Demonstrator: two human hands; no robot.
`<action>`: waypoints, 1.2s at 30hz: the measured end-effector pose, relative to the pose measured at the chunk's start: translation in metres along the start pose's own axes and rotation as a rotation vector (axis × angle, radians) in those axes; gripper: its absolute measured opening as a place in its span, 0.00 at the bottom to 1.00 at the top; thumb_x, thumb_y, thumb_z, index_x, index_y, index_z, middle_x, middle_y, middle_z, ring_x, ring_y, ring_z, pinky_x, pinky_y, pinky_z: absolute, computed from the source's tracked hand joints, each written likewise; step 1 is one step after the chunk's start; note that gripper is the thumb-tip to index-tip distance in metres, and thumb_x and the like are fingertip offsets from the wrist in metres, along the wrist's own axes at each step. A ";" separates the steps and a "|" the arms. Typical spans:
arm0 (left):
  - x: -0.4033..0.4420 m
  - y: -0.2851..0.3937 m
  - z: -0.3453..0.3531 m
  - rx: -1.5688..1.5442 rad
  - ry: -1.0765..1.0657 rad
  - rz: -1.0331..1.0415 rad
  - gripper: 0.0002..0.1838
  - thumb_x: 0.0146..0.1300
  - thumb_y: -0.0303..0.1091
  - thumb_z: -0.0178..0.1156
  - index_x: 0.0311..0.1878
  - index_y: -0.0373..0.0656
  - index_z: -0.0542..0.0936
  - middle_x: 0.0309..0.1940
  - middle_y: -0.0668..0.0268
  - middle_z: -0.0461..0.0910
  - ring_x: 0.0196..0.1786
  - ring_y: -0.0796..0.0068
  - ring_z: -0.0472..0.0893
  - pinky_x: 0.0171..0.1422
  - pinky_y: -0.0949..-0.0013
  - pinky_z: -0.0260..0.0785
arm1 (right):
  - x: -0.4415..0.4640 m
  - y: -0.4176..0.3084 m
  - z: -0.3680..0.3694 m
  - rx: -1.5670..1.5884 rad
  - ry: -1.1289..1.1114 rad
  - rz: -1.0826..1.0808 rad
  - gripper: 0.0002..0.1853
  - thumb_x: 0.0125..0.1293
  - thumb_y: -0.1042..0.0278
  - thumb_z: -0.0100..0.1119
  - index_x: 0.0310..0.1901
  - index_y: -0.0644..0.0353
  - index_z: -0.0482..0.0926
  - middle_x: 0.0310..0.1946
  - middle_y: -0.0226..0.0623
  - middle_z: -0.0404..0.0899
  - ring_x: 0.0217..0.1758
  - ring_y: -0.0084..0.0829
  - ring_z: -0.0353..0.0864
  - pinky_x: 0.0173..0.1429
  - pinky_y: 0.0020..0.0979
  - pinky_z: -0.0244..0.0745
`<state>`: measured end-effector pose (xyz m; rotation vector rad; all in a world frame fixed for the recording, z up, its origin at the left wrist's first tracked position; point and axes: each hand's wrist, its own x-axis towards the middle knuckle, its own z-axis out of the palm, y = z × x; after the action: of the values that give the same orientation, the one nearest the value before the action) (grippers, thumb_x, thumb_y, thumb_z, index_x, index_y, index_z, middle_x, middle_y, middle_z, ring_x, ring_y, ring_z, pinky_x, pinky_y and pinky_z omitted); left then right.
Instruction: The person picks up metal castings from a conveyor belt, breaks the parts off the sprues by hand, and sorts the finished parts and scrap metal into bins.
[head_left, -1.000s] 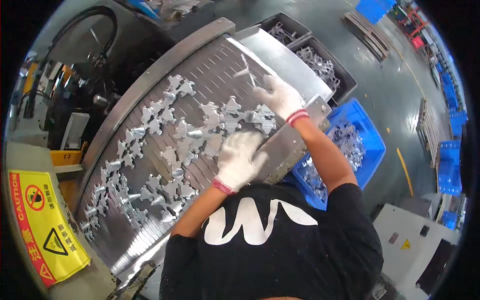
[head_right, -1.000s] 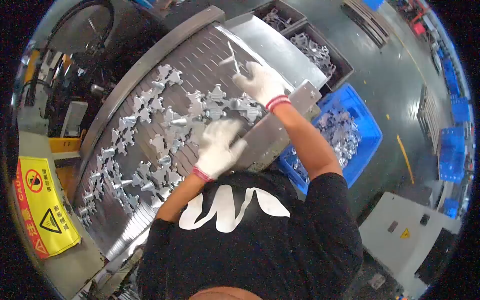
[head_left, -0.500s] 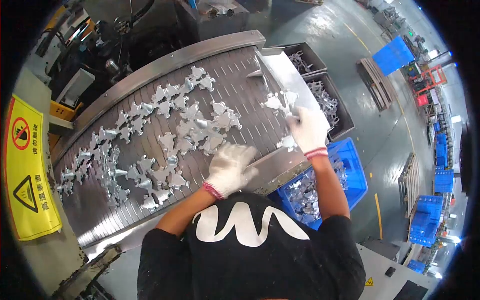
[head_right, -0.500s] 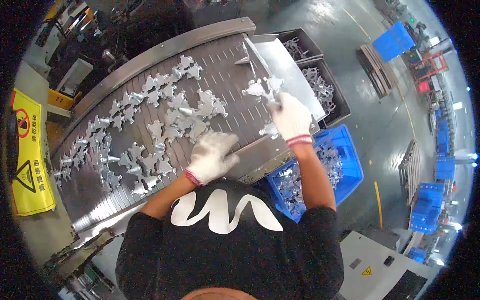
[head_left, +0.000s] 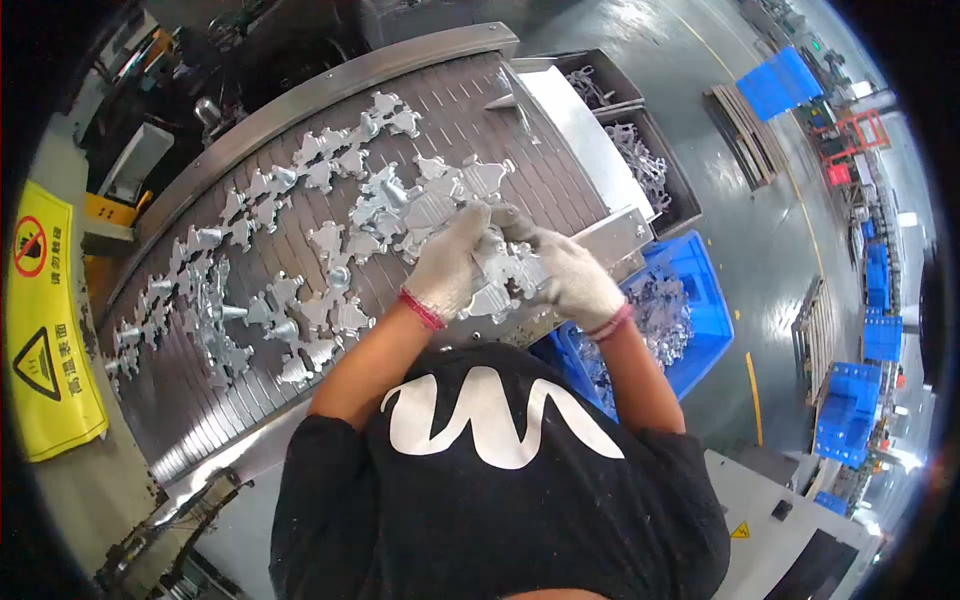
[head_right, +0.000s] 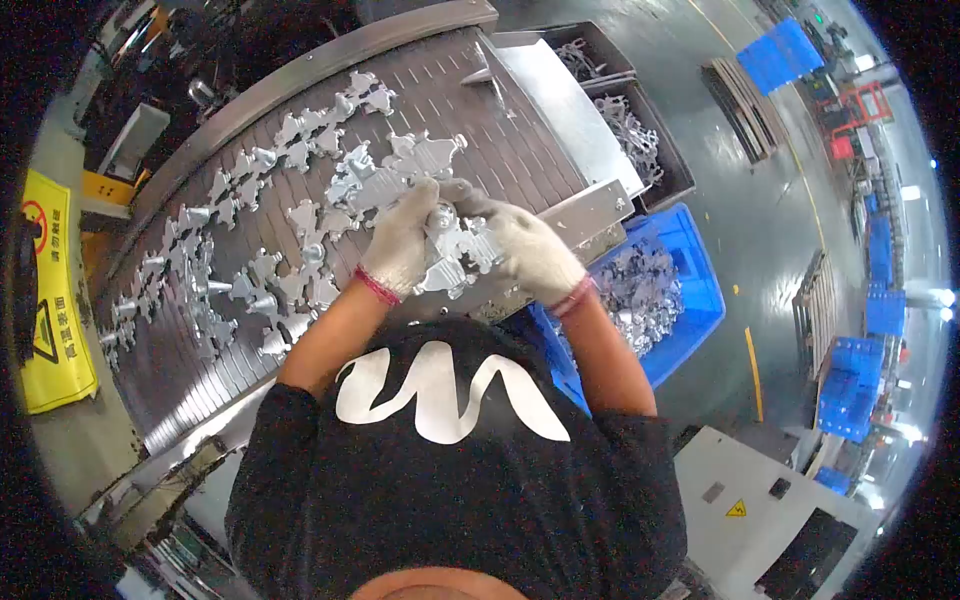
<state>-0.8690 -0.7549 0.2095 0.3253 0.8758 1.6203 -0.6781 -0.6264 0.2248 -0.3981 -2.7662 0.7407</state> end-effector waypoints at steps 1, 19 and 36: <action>0.003 -0.004 0.000 -0.033 -0.036 0.045 0.23 0.86 0.48 0.50 0.55 0.36 0.85 0.49 0.61 0.87 0.51 0.72 0.84 0.62 0.67 0.76 | 0.002 -0.001 0.015 -0.046 -0.046 -0.140 0.31 0.55 0.69 0.70 0.63 0.64 0.81 0.63 0.52 0.83 0.68 0.50 0.80 0.77 0.43 0.73; -0.007 -0.002 -0.054 0.945 -0.034 -0.057 0.22 0.87 0.46 0.51 0.68 0.42 0.83 0.56 0.52 0.87 0.61 0.68 0.85 0.68 0.61 0.75 | 0.034 0.006 0.018 0.887 0.202 0.192 0.35 0.80 0.52 0.64 0.78 0.63 0.67 0.57 0.38 0.84 0.50 0.29 0.87 0.53 0.38 0.87; -0.006 -0.014 -0.018 0.926 0.175 -0.017 0.29 0.76 0.61 0.61 0.56 0.43 0.88 0.46 0.61 0.89 0.48 0.65 0.88 0.56 0.58 0.79 | 0.003 -0.034 0.035 0.600 0.793 0.537 0.18 0.69 0.69 0.72 0.58 0.64 0.86 0.48 0.35 0.91 0.50 0.27 0.90 0.58 0.30 0.84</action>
<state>-0.8692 -0.7668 0.1888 0.8136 1.7324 1.1423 -0.6988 -0.6696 0.2132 -1.0370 -1.6114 1.1571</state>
